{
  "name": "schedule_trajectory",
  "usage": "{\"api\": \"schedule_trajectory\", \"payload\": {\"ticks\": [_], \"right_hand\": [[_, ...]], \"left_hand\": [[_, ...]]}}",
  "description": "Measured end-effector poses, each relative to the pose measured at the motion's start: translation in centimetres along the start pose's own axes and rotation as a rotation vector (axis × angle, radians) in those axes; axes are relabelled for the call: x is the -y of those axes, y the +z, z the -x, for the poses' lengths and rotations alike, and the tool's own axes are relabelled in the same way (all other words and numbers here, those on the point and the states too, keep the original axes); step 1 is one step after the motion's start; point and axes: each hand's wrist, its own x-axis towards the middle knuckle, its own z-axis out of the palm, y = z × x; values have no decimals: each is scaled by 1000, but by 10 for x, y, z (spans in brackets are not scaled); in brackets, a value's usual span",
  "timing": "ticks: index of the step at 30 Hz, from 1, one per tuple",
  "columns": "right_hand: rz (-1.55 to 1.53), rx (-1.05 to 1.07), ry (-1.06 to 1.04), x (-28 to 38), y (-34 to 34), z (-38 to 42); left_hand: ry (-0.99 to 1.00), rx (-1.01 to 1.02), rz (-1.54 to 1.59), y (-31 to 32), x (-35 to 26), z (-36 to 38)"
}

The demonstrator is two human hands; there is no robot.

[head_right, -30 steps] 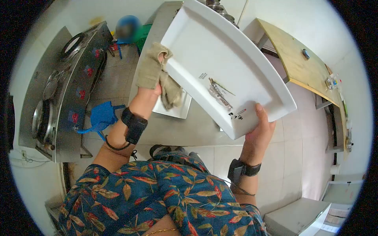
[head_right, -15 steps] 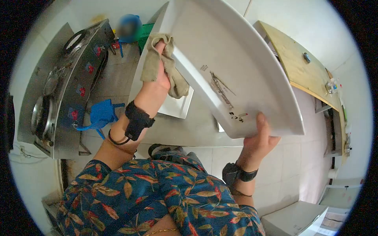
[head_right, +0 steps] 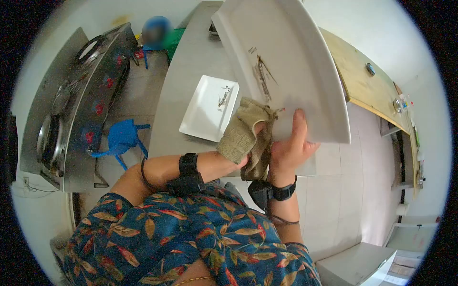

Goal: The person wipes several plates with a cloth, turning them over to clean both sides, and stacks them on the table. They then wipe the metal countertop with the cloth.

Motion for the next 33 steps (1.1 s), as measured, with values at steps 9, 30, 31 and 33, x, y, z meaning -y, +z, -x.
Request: {"api": "schedule_trajectory", "payload": {"ticks": [9, 30, 31, 33], "right_hand": [[-99, -218, 277, -13, -73, -58], [37, -287, 729, -247, -228, 10], [96, -254, 718, -245, -227, 10], [327, -260, 561, -233, -217, 12]], "left_hand": [[-71, 262, -83, -60, -5, 0], [31, -275, -106, -101, -53, 8], [46, -277, -100, -104, -53, 9], [72, -273, -89, -108, -55, 9]]}}
